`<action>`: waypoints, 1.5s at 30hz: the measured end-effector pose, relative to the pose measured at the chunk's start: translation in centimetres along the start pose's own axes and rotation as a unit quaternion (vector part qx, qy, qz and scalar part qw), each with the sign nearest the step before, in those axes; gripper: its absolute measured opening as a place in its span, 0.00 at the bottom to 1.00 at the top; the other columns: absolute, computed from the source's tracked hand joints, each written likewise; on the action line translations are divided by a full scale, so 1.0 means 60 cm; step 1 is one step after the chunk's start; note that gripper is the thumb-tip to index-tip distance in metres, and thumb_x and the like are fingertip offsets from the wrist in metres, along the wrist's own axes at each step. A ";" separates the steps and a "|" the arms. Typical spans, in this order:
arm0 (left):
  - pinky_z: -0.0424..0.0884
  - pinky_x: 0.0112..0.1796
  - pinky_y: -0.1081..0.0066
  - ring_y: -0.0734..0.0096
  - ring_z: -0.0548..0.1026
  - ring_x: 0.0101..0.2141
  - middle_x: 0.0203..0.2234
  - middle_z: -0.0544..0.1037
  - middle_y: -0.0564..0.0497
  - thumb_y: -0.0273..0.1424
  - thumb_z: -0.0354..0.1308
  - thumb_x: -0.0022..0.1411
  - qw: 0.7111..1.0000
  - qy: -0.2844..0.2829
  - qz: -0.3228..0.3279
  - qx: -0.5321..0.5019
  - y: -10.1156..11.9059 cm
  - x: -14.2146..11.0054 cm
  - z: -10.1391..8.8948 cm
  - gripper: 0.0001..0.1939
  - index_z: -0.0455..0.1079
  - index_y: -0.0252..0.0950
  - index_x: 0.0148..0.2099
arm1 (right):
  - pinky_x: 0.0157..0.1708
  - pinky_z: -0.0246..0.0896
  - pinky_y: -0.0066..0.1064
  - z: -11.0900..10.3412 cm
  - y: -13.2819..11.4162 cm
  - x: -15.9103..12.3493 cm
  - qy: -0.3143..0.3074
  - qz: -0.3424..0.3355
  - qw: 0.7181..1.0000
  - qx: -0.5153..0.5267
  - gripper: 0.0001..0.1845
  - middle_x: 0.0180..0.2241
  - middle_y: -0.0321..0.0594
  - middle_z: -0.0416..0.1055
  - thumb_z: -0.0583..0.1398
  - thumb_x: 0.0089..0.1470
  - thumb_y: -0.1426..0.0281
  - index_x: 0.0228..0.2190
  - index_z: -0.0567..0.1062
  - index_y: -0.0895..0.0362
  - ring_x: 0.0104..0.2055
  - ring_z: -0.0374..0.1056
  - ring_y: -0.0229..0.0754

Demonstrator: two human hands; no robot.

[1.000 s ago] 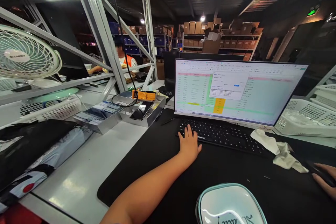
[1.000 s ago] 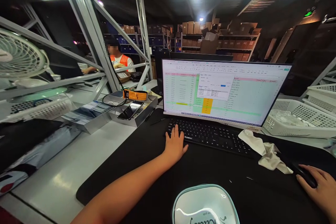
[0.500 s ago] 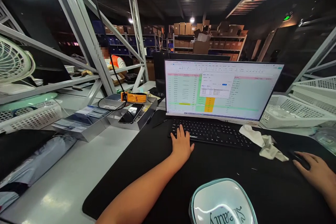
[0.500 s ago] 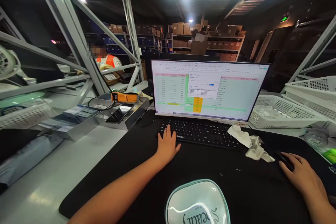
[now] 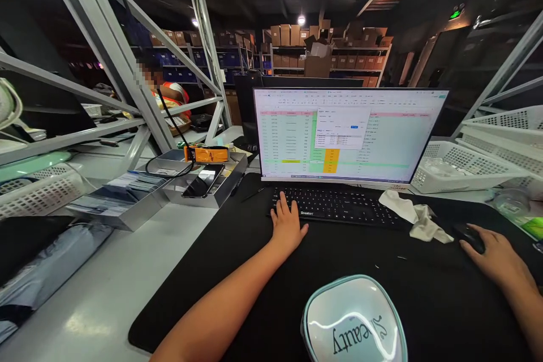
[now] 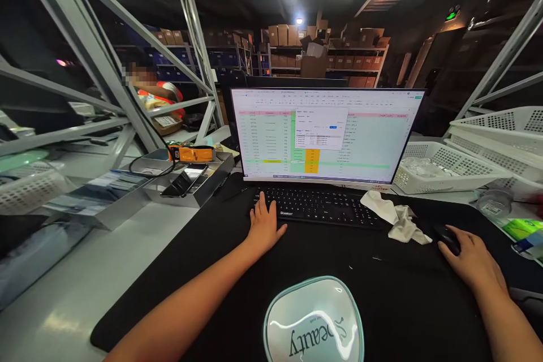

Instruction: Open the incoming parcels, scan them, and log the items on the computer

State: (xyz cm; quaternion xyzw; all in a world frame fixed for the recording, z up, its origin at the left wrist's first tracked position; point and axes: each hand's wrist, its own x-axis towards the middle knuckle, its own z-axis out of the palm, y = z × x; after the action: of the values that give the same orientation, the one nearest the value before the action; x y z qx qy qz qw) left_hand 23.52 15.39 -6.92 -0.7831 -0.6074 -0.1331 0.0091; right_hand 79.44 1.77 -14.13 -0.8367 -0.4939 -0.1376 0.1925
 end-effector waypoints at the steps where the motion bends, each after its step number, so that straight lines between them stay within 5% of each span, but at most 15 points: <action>1: 0.54 0.63 0.41 0.36 0.51 0.69 0.72 0.38 0.25 0.40 0.62 0.62 1.000 0.000 0.003 -0.003 0.000 0.000 0.001 0.39 0.55 0.28 0.69 | 0.62 0.56 0.43 -0.001 -0.002 0.000 -0.005 0.005 1.000 0.001 0.42 0.53 0.57 0.67 0.45 0.53 0.46 0.59 0.65 0.59 0.62 0.60 0.61; 11: 0.55 0.62 0.36 0.34 0.49 0.69 0.73 0.42 0.35 0.38 0.62 0.63 1.000 -0.009 0.025 -0.006 -0.001 0.000 -0.003 0.26 0.67 0.41 0.62 | 0.59 0.59 0.46 0.006 0.004 -0.001 -0.009 0.016 1.000 0.016 0.41 0.55 0.56 0.66 0.47 0.53 0.48 0.60 0.65 0.58 0.61 0.61 0.60; 21: 0.54 0.62 0.35 0.38 0.55 0.68 0.71 0.49 0.30 0.37 0.60 0.64 0.998 0.029 0.041 0.049 0.005 -0.002 0.002 0.28 0.66 0.38 0.65 | 0.58 0.60 0.44 -0.016 -0.022 -0.007 0.003 0.048 0.999 0.012 0.36 0.54 0.59 0.66 0.47 0.57 0.53 0.58 0.69 0.62 0.59 0.62 0.59; 34: 0.59 0.59 0.35 0.38 0.58 0.67 0.70 0.51 0.26 0.34 0.55 0.67 0.995 0.039 0.057 0.071 0.001 0.005 0.016 0.27 0.65 0.34 0.66 | 0.54 0.66 0.44 -0.026 -0.033 -0.016 0.016 0.067 0.998 -0.003 0.30 0.56 0.50 0.66 0.52 0.56 0.55 0.56 0.72 0.55 0.52 0.69 0.54; 45: 0.54 0.62 0.34 0.40 0.58 0.67 0.70 0.52 0.28 0.36 0.58 0.65 0.998 -0.001 0.039 0.042 0.009 -0.003 -0.003 0.29 0.64 0.36 0.66 | 0.57 0.62 0.45 -0.010 -0.011 -0.009 0.015 -0.016 0.996 0.081 0.29 0.51 0.53 0.70 0.51 0.53 0.49 0.50 0.72 0.50 0.57 0.67 0.59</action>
State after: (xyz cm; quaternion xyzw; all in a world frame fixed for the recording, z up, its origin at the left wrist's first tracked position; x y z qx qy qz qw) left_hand 23.94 15.02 -6.70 -0.8056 -0.5810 -0.1065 0.0465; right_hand 78.59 1.36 -13.69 -0.8081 -0.5138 -0.1123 0.2651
